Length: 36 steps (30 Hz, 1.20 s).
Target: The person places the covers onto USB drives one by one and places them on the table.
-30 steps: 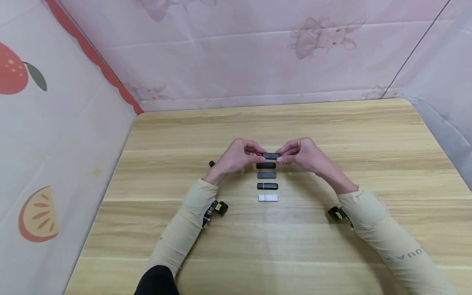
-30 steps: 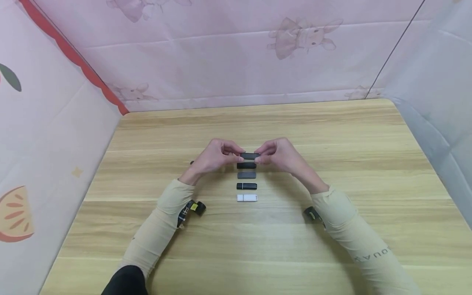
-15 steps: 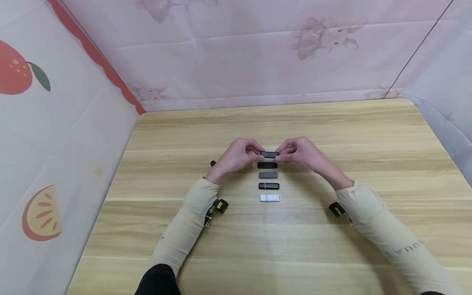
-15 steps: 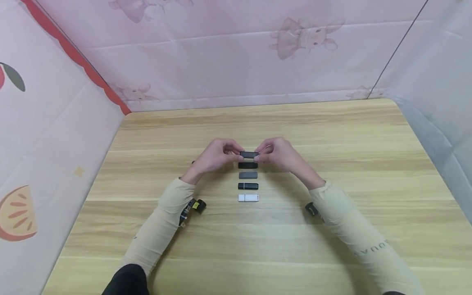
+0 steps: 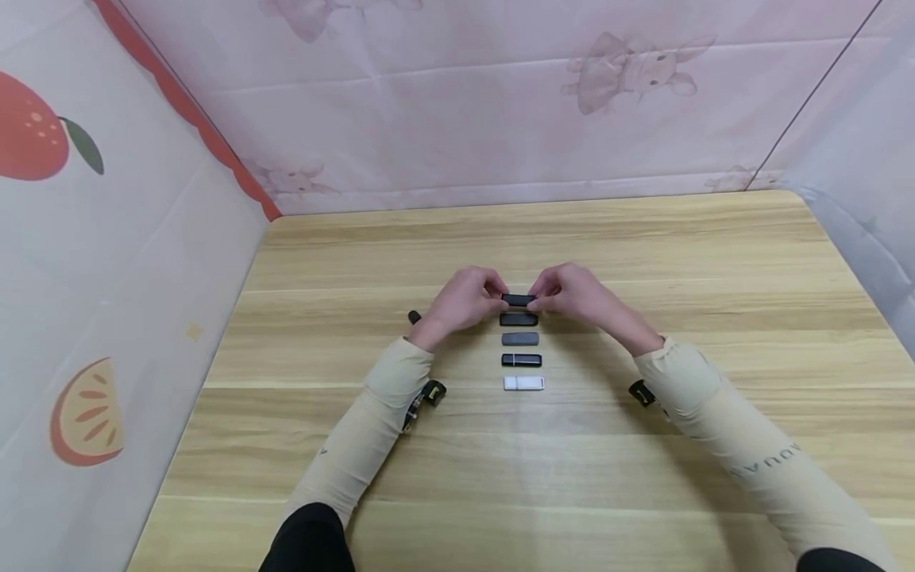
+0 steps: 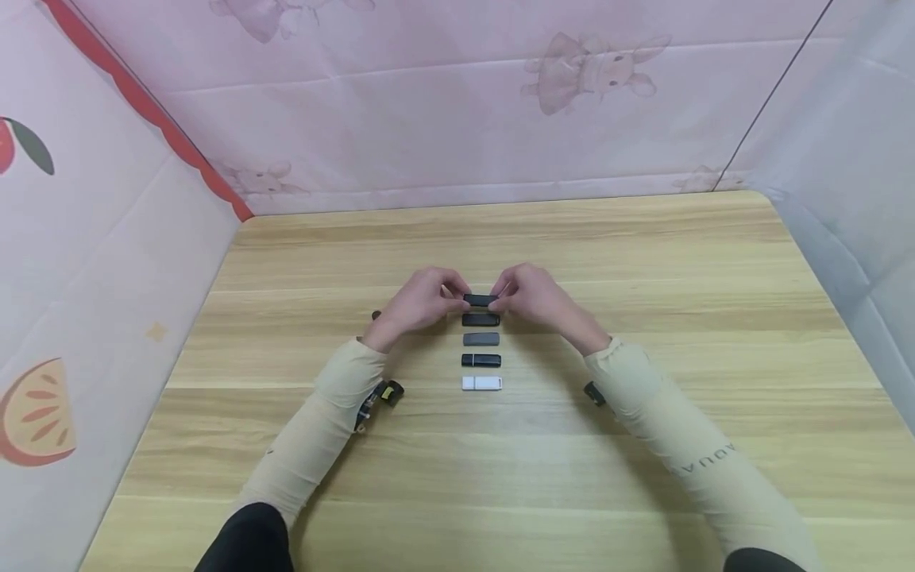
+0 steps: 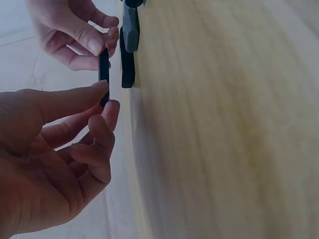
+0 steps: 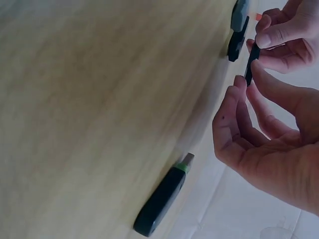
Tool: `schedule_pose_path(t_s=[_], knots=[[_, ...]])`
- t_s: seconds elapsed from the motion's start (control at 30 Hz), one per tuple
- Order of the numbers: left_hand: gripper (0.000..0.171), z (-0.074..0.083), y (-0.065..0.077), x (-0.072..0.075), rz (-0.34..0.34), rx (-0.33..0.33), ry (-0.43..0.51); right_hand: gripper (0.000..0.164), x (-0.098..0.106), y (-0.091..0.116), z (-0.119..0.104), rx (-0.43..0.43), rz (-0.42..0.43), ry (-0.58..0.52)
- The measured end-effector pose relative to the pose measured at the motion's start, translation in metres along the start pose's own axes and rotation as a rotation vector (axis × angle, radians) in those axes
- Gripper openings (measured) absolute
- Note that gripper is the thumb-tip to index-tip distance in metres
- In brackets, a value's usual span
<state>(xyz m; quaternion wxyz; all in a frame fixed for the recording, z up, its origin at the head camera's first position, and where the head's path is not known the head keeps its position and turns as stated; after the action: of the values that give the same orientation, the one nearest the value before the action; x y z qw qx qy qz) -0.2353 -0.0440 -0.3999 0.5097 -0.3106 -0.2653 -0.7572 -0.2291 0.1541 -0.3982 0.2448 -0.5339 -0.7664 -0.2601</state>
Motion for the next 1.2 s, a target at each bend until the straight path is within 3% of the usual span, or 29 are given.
schedule_pose_path(t_s=[0.33,0.5,0.97,1.2], knots=[[0.018,0.006,-0.003,-0.004,-0.017,0.009,-0.179,0.020,-0.006,-0.006,0.000,-0.012,-0.003,0.062],[0.017,0.007,-0.005,-0.006,-0.018,-0.003,-0.218,0.019,-0.008,-0.007,0.003,-0.039,-0.019,0.092],[0.015,0.006,-0.004,-0.003,0.002,-0.021,-0.205,0.024,-0.009,-0.010,0.001,-0.078,-0.034,0.133],[0.019,0.000,-0.001,0.006,-0.016,0.037,-0.159,0.026,-0.005,-0.006,-0.002,-0.061,-0.031,0.110]])
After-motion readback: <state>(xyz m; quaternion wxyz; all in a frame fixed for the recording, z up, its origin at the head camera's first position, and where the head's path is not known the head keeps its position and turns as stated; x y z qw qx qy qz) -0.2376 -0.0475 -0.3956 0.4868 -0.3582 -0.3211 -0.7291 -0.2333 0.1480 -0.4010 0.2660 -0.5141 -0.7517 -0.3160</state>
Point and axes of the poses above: each hand's wrist, its own y-axis away from the middle knuckle, its own x-axis out of the back of the hand, z = x × y, the point moved 3 cm from there along -y, towards the middle knuckle, and after that the axes turned 9 degrees about z, right-handed, at the moved point
